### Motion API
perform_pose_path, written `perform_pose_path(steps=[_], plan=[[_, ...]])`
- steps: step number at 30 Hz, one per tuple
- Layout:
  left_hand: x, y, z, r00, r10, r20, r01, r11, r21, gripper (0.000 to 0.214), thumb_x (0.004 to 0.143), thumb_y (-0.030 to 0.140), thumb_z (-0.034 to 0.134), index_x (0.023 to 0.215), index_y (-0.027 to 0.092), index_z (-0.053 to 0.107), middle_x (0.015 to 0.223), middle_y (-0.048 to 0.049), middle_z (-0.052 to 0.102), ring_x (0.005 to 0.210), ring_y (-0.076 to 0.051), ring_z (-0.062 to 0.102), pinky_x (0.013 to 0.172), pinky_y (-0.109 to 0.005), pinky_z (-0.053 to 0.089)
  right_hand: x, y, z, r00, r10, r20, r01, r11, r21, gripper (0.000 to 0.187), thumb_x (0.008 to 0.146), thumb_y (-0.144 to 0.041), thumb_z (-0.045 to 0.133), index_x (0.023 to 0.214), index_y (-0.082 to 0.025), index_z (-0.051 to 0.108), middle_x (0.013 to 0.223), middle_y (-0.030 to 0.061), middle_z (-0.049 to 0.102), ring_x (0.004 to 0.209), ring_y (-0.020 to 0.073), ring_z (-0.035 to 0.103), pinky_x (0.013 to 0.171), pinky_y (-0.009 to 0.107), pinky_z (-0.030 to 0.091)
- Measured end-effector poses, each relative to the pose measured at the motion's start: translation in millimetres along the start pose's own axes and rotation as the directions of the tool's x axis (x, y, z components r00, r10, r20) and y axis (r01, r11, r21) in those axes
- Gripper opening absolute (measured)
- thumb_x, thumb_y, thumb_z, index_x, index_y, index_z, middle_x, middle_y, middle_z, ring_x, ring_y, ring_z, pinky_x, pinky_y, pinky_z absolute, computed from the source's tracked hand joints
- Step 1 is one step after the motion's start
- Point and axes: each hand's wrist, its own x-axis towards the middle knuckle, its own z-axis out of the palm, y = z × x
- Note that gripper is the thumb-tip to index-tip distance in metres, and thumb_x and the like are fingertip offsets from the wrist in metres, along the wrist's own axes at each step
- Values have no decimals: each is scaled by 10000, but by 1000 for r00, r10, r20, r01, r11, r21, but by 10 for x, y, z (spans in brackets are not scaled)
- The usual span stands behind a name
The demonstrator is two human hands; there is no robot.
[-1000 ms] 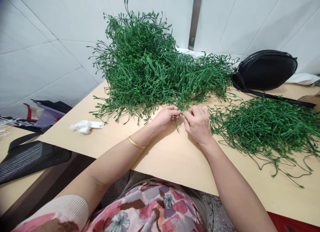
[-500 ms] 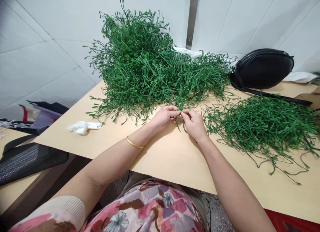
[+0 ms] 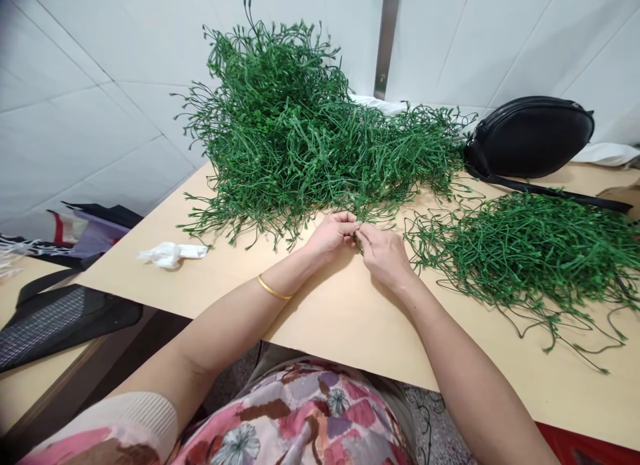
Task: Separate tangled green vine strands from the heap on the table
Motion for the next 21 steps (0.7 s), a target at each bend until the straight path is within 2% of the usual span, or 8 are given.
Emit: perform_pose_path(steps=[6, 12, 15, 16, 17, 18, 20, 21], plan=[[-75, -26, 97, 995, 39, -87, -39, 999, -1, 234, 696, 46, 557, 536, 145, 417, 446, 52, 413, 389, -40, 388, 418, -189, 296, 38, 82, -71, 988, -125, 92, 110, 982, 156, 227, 861, -232, 396, 687, -184, 533, 591, -4, 508, 543, 111, 413, 551, 238, 297], [-70, -34, 157, 986, 55, -157, -55, 998, 4, 254, 705, 15, 533, 525, 142, 406, 442, 55, 403, 388, -33, 378, 417, -178, 287, 35, 45, -132, 971, -157, 179, 108, 961, 255, 227, 841, -218, 419, 633, -175, 498, 575, -12, 481, 548, 104, 409, 545, 233, 309], [7, 26, 147, 964, 1, -265, -18, 998, -62, 244, 769, 52, 481, 569, 158, 389, 440, 57, 404, 373, -49, 394, 414, -181, 306, -44, -245, -83, 901, -311, 302, 165, 890, 425, 254, 858, -231, 399, 624, -178, 482, 566, -17, 476, 549, 99, 409, 534, 225, 316], [30, 44, 134, 959, -19, -282, -1, 997, -73, 240, 784, 63, 467, 583, 164, 383, 436, 58, 403, 369, -58, 405, 414, -185, 318, -68, -345, -70, 836, -407, 367, 217, 861, 461, 254, 854, -246, 411, 617, -181, 475, 557, -22, 464, 541, 96, 403, 529, 223, 314], [48, 56, 118, 962, -31, -272, 14, 998, -65, 237, 786, 67, 470, 591, 166, 381, 433, 58, 407, 371, -64, 419, 417, -188, 330, -85, -425, -70, 808, -450, 380, 262, 852, 453, 269, 855, -259, 415, 601, -184, 463, 547, -25, 447, 539, 97, 392, 529, 226, 309], [58, 61, 98, 969, -31, -243, 19, 999, -50, 235, 779, 64, 485, 593, 165, 383, 433, 57, 412, 376, -66, 430, 422, -187, 340, -95, -472, -89, 834, -434, 342, 272, 861, 430, 282, 865, -270, 404, 605, -185, 475, 559, -19, 460, 551, 100, 401, 539, 228, 316], [63, 52, 52, 986, -10, -167, 1, 999, -50, 230, 752, 50, 522, 597, 158, 392, 448, 53, 430, 396, -64, 451, 439, -184, 361, -98, -447, -197, 953, -247, 173, 180, 926, 330, 281, 878, -304, 400, 659, -188, 532, 584, -11, 499, 557, 107, 435, 548, 236, 329], [61, 42, 27, 991, -6, -130, -4, 997, -73, 223, 740, 44, 533, 604, 157, 396, 460, 51, 438, 409, -66, 467, 450, -187, 376, -96, -378, -283, 989, -136, 51, 118, 958, 260, 281, 877, -330, 409, 681, -190, 554, 571, -12, 495, 539, 111, 434, 537, 244, 321]])
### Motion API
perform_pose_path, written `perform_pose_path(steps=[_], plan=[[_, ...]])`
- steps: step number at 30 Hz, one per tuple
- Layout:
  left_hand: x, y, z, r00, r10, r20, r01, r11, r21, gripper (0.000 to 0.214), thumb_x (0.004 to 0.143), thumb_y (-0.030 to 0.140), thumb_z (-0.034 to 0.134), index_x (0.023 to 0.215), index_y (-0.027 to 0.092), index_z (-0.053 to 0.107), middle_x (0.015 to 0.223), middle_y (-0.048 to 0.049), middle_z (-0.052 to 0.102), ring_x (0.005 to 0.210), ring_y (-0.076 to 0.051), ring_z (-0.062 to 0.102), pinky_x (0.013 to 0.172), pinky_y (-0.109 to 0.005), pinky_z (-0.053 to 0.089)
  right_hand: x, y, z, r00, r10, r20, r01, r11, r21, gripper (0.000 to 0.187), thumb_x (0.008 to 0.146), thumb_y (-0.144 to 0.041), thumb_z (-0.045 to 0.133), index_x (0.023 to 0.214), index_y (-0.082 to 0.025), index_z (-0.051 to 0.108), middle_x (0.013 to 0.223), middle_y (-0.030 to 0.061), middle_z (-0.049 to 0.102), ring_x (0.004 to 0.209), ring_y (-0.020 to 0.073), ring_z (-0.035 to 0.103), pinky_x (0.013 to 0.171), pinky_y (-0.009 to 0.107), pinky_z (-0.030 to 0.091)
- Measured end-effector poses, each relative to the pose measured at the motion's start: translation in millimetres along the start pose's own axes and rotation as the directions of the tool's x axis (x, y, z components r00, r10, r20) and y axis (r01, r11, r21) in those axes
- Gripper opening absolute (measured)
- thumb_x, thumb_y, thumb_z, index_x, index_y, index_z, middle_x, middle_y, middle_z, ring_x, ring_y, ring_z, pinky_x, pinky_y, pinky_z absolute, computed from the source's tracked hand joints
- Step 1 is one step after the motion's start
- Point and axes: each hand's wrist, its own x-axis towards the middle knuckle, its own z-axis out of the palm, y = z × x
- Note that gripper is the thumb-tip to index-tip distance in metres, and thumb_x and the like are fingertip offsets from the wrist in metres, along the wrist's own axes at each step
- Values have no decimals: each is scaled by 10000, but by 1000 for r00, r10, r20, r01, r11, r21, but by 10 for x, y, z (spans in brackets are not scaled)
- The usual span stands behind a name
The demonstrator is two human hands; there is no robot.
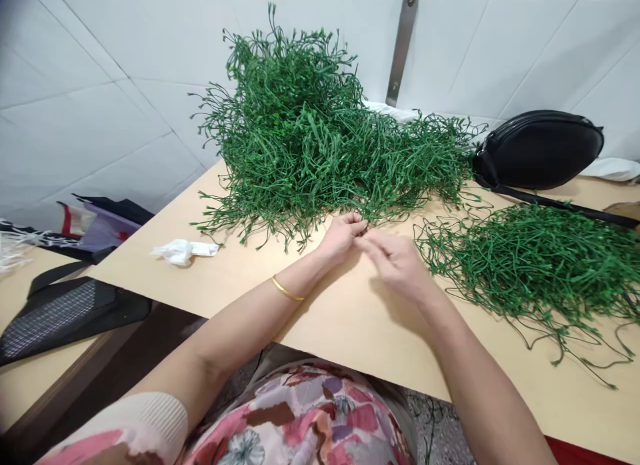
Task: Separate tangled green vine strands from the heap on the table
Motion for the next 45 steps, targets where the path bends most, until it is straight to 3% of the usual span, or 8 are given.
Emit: perform_pose_path(steps=[4, 8, 13, 16, 23, 32, 39, 45], plan=[[15, -15, -78, 990, -43, 134, 48, 998, -28, 185, 693, 30, 547, 628, 150, 422, 490, 41, 467, 437, -87, 513, 474, -220, 426, -112, 292, -520, 899, 133, -418, -335, 823, -459, 324, 865, -374, 443, 647, -188, 592, 529, 17, 457, 520, 137, 391, 526, 292, 255], [40, 4, -95, 985, -57, 164, 52, 998, 32, 188, 632, -6, 522, 592, 143, 415, 480, 40, 468, 409, -72, 503, 447, -193, 398, -221, 418, -772, 855, 7, -519, -462, 465, -755, 227, 803, -327, 535, 823, -149, 676, 884, 178, 616, 826, 285, 483, 602, 363, 264], [41, 13, -100, 978, -70, 197, 61, 997, 54, 187, 611, -13, 521, 591, 141, 417, 486, 31, 485, 429, -86, 535, 441, -182, 376, -110, 358, -437, 978, -166, -123, 60, 798, -599, 197, 843, -209, 467, 836, -168, 659, 842, 91, 644, 799, 204, 529, 705, 338, 390], [48, 9, -117, 967, -64, 246, 48, 996, 70, 179, 624, -14, 518, 587, 135, 425, 476, 24, 493, 430, -82, 537, 461, -182, 388, 6, 421, -154, 970, -236, 60, 234, 841, -488, 221, 850, -170, 436, 914, -174, 647, 955, 87, 635, 837, 194, 528, 736, 325, 401], [102, -3, -144, 954, -104, 282, 87, 994, 71, 180, 673, 18, 528, 595, 140, 420, 482, 20, 502, 420, -92, 536, 469, -208, 415, 11, 732, 83, 991, -131, 11, 106, 748, -656, 253, 848, -212, 437, 1018, -170, 620, 859, 99, 590, 842, 238, 479, 724, 348, 347], [38, -28, -57, 995, 23, 98, -37, 989, 146, 204, 700, 32, 519, 552, 141, 430, 443, 35, 465, 382, -50, 439, 412, -173, 342, -12, 638, 103, 991, -112, 75, 133, 909, -395, 146, 842, -213, 442, 772, -182, 565, 718, 48, 569, 721, 184, 500, 704, 314, 354], [47, -18, -92, 978, -50, 204, 9, 981, 193, 186, 611, 4, 575, 573, 137, 451, 458, 48, 479, 398, -67, 493, 449, -202, 401, -20, 665, 91, 994, -48, -93, 17, 951, -310, 297, 862, -219, 414, 1113, -153, 559, 856, 80, 625, 783, 198, 550, 714, 317, 423], [51, -2, -107, 973, -54, 226, 8, 980, 199, 236, 609, -15, 576, 564, 145, 409, 428, 49, 467, 403, -82, 510, 448, -199, 391, -10, 690, 86, 998, -43, -51, 25, 950, -310, 347, 849, -230, 446, 1177, -189, 552, 912, 74, 668, 763, 200, 580, 716, 343, 459]])
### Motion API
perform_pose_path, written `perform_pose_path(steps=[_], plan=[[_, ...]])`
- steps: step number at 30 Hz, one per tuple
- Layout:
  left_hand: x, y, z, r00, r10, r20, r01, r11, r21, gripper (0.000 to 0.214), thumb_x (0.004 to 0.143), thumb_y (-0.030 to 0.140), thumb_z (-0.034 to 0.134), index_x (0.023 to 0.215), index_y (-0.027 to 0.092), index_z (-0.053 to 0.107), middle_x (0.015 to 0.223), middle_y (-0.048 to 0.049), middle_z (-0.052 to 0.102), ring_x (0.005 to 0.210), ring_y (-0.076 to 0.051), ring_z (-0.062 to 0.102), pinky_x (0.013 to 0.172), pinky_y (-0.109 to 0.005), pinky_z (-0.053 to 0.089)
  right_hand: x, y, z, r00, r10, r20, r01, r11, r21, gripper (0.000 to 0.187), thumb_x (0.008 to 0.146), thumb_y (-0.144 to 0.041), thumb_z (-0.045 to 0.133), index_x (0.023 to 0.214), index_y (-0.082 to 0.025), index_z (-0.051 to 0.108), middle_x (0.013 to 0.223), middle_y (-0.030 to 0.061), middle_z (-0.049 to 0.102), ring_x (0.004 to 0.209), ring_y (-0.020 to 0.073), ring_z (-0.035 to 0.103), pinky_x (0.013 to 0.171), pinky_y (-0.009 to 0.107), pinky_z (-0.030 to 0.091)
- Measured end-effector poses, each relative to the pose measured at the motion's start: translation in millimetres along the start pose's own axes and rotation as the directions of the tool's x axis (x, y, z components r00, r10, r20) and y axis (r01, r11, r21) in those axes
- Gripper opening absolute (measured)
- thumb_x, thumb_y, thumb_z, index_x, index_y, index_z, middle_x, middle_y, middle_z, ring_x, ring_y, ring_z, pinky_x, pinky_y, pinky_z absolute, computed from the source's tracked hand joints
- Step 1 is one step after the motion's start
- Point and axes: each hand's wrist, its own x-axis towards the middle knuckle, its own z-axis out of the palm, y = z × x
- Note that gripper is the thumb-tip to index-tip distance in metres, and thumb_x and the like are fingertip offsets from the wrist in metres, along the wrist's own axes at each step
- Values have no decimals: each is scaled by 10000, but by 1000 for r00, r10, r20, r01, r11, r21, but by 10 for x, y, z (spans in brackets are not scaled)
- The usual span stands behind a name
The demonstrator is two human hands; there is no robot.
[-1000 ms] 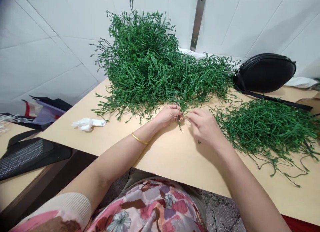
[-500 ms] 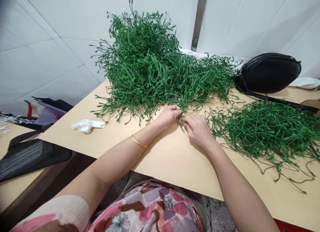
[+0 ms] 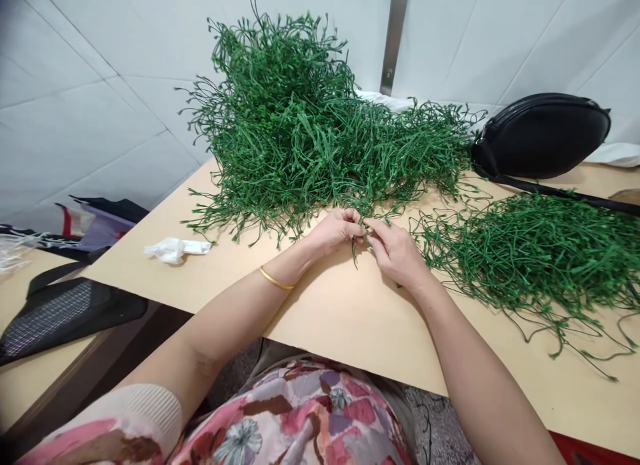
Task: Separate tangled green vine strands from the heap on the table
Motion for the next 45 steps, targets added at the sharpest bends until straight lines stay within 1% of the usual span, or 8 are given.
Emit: perform_pose_path(steps=[7, 12, 17, 22, 27, 37, 40, 45], plan=[[-5, 10, -12, 999, -33, 16, 35, 980, -198, 209, 699, 51, 584, 667, 153, 404, 504, 16, 543, 470, -115, 585, 484, -207, 432, -27, -8, 26, 998, 30, -55, -34, 996, -84, 358, 878, -246, 399, 1181, -161, 568, 1021, 123, 670, 836, 221, 619, 727, 350, 479], [-14, -26, 65, 995, 3, -100, -20, 987, -161, 207, 720, 66, 563, 673, 164, 387, 466, 27, 526, 435, -109, 556, 453, -205, 418, -45, -91, -30, 985, 52, -164, -64, 996, -68, 369, 875, -256, 411, 1200, -169, 564, 930, 104, 691, 735, 204, 626, 681, 337, 488], [-49, -21, 153, 980, 54, -192, -69, 995, -76, 241, 641, -18, 529, 617, 170, 380, 392, 67, 442, 362, -71, 453, 393, -178, 340, -76, -281, -95, 932, -221, -288, 163, 963, -213, 325, 846, -183, 433, 1123, -204, 601, 918, 114, 650, 869, 225, 593, 759, 364, 474], [-71, 12, 141, 965, 64, -255, -88, 993, -84, 228, 563, -82, 477, 566, 139, 423, 424, 79, 416, 361, -14, 367, 389, -152, 282, -58, -432, -2, 870, -440, -223, 372, 882, -288, 395, 814, -95, 414, 1178, -192, 530, 1002, 128, 599, 966, 231, 537, 815, 376, 468], [-42, 0, 63, 991, 14, -130, -29, 993, -112, 192, 602, -31, 519, 610, 151, 455, 410, 65, 433, 353, -48, 391, 374, -174, 276, -2, -291, 156, 959, -213, -188, 143, 934, -326, 308, 833, -107, 381, 1102, -120, 531, 1001, 159, 564, 952, 256, 495, 800, 399, 451], [19, 17, -23, 998, -57, -3, 53, 952, -301, 156, 666, 31, 602, 669, 129, 481, 508, 16, 555, 368, -54, 452, 370, -172, 308, 7, -298, 183, 949, 73, -306, -113, 987, -115, 185, 867, -317, 466, 940, -151, 502, 948, 122, 469, 829, 212, 503, 669, 323, 468], [15, 35, -20, 997, -71, -16, 61, 934, -351, 151, 677, 12, 577, 648, 123, 480, 502, 14, 554, 379, -56, 465, 377, -172, 310, 1, -300, 171, 941, 68, -332, -119, 984, -135, 224, 852, -345, 493, 963, -151, 510, 994, 137, 461, 876, 226, 508, 677, 331, 470], [4, 63, -33, 996, -88, -4, 80, 925, -372, 137, 678, 3, 560, 613, 107, 500, 529, -12, 583, 404, -51, 475, 391, -171, 307, 15, -212, 186, 977, 52, -208, -75, 991, -108, 162, 864, -218, 407, 960, -161, 524, 889, 113, 554, 839, 231, 525, 743, 368, 454]])
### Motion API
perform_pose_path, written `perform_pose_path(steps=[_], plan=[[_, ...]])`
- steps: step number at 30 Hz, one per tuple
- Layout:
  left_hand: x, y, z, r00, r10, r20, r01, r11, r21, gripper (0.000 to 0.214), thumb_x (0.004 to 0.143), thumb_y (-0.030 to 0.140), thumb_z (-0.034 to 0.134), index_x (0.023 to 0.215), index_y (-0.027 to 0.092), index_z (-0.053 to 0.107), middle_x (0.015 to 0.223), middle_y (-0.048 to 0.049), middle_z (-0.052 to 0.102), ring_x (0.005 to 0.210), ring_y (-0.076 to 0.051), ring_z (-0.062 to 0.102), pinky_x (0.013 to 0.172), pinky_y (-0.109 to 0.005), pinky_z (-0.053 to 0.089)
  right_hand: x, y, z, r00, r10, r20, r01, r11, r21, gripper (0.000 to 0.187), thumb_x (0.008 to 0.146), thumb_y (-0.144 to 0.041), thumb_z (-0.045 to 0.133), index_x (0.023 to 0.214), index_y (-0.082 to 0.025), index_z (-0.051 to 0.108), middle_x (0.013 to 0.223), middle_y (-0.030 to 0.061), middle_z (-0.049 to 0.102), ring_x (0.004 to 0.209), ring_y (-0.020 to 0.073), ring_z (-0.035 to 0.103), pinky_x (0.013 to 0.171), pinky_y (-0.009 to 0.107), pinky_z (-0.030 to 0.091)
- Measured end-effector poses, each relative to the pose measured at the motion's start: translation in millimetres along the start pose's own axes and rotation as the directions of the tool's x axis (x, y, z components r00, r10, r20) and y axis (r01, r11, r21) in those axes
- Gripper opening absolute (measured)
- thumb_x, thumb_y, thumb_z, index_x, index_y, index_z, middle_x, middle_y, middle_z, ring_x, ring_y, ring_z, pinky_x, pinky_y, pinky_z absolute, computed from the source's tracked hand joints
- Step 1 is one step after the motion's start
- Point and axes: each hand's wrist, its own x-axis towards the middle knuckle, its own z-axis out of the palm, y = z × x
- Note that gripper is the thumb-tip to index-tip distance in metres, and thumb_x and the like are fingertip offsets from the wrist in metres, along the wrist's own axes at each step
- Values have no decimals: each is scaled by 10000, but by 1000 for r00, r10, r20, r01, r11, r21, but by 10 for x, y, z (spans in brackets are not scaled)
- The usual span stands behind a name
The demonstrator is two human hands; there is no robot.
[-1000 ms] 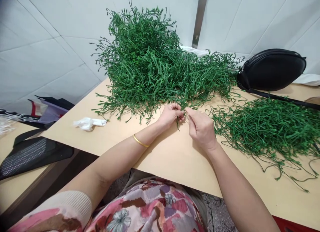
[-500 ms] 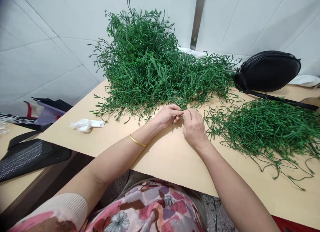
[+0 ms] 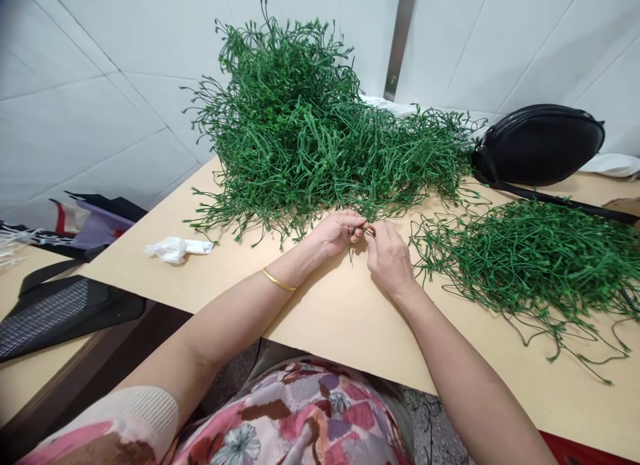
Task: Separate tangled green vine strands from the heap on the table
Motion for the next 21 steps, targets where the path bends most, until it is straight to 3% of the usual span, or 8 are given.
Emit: perform_pose_path(steps=[5, 8, 11, 15, 18, 21], plan=[[12, -20, -17, 997, -37, 61, 36, 999, 12, 132, 674, 12, 573, 587, 94, 517, 537, -28, 588, 426, -51, 490, 427, -170, 340, 23, 29, 27, 989, 149, 4, -146, 961, 235, 124, 790, -165, 440, 880, -180, 524, 877, 97, 600, 843, 215, 568, 775, 376, 471], [23, -36, -19, 999, -33, 43, 33, 999, 7, 169, 653, 1, 591, 575, 109, 487, 509, -14, 565, 438, -58, 502, 446, -169, 358, 22, 16, 45, 952, 290, 96, -298, 815, 497, 176, 772, -173, 468, 944, -190, 497, 928, 82, 624, 862, 190, 608, 810, 372, 490], [26, -36, -12, 999, -33, 34, 33, 999, 0, 185, 644, -16, 582, 575, 116, 473, 476, 8, 525, 432, -62, 497, 439, -165, 356, 21, 6, 60, 936, 313, 161, -343, 716, 608, 291, 761, -206, 513, 1046, -206, 454, 997, 76, 627, 921, 183, 616, 830, 365, 494], [12, -22, -1, 999, -34, 12, 34, 999, -18, 153, 656, -23, 562, 624, 111, 496, 502, 10, 534, 434, -52, 490, 437, -154, 359, 33, -15, 43, 942, 298, 155, -334, 783, 524, 262, 787, -265, 513, 1036, -198, 466, 950, 75, 642, 875, 190, 616, 765, 347, 488], [1, -16, -5, 999, -35, 9, 35, 998, -46, 146, 671, -20, 552, 682, 117, 503, 541, 2, 562, 436, -46, 486, 432, -146, 357, 41, -35, 13, 950, 270, 157, -310, 873, 376, 151, 818, -281, 475, 923, -184, 522, 850, 65, 641, 776, 182, 592, 712, 324, 452], [1, -17, -18, 999, -33, 24, 35, 998, -53, 160, 671, -23, 542, 715, 125, 500, 573, -9, 591, 436, -43, 485, 427, -141, 360, 43, -36, -9, 947, 259, 190, -308, 901, 305, 163, 836, -286, 441, 811, -180, 563, 742, 41, 613, 681, 159, 539, 657, 296, 409]])
